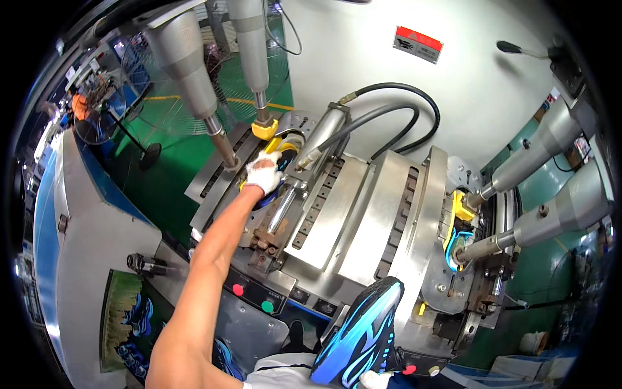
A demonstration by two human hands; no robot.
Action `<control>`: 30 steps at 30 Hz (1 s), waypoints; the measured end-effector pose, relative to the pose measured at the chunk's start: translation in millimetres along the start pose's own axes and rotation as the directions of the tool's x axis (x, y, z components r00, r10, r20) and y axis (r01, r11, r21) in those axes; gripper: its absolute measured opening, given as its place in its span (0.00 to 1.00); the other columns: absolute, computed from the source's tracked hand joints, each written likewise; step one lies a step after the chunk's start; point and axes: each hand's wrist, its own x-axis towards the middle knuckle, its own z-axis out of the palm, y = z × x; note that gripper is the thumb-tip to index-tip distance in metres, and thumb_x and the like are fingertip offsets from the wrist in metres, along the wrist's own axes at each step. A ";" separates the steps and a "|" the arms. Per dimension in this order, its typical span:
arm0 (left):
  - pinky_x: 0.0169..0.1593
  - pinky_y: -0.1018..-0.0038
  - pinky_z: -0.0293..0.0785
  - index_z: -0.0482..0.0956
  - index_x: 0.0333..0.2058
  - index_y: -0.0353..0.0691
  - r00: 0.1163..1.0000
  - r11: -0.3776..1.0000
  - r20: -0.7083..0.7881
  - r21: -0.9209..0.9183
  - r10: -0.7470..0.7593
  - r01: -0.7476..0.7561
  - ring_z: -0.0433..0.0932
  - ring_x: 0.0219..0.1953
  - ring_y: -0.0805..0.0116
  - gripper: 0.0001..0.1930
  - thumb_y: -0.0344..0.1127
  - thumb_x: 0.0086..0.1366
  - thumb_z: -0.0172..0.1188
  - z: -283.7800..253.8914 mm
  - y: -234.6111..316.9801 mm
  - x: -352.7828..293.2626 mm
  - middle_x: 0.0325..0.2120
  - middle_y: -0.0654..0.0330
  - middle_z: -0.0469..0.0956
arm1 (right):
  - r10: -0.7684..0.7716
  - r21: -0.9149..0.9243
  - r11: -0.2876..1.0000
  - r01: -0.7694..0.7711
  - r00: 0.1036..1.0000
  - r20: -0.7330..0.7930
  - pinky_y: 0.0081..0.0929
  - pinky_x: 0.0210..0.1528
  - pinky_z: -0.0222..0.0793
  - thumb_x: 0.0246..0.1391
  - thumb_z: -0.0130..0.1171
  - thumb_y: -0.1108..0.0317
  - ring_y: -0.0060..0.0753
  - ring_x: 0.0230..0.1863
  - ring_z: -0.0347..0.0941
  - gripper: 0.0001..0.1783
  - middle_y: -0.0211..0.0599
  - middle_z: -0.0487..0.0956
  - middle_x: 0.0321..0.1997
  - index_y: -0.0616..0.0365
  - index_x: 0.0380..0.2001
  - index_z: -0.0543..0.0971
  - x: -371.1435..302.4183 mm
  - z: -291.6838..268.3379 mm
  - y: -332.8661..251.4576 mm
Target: The person places blue shoes into a machine for sole pressing or lasting, then retrieves them and sets them on a conveyor belt.
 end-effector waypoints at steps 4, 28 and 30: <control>0.55 0.51 0.75 0.73 0.56 0.44 0.992 0.989 -0.115 -0.149 -0.042 0.025 0.77 0.53 0.40 0.27 0.41 0.58 0.66 -68.0 2.4 -12.5 0.51 0.43 0.75 | -0.048 -0.034 0.998 0.050 0.997 0.055 0.36 0.53 0.78 0.53 0.64 0.74 0.34 0.45 0.82 0.22 0.39 0.83 0.46 0.62 0.53 0.77 3.6 28.3 -2.7; 0.58 0.57 0.75 0.74 0.60 0.46 0.093 0.100 -0.186 -0.024 -0.978 0.995 0.77 0.57 0.48 0.33 0.31 0.54 0.72 -178.5 -56.0 -748.0 0.56 0.52 0.76 | 0.059 -0.173 -0.965 0.195 0.809 0.585 0.36 0.57 0.74 0.60 0.59 0.51 0.39 0.51 0.79 0.20 0.35 0.83 0.53 0.49 0.50 0.84 473.8 401.9 128.9; 0.57 0.58 0.76 0.77 0.57 0.45 0.078 0.092 -0.205 -0.062 -0.976 0.994 0.78 0.55 0.47 0.29 0.34 0.54 0.72 -165.2 -68.5 -758.1 0.53 0.50 0.78 | -0.116 -0.762 -0.519 0.386 0.852 0.510 0.38 0.55 0.73 0.59 0.61 0.50 0.37 0.47 0.77 0.21 0.35 0.83 0.49 0.53 0.48 0.84 539.3 374.2 81.0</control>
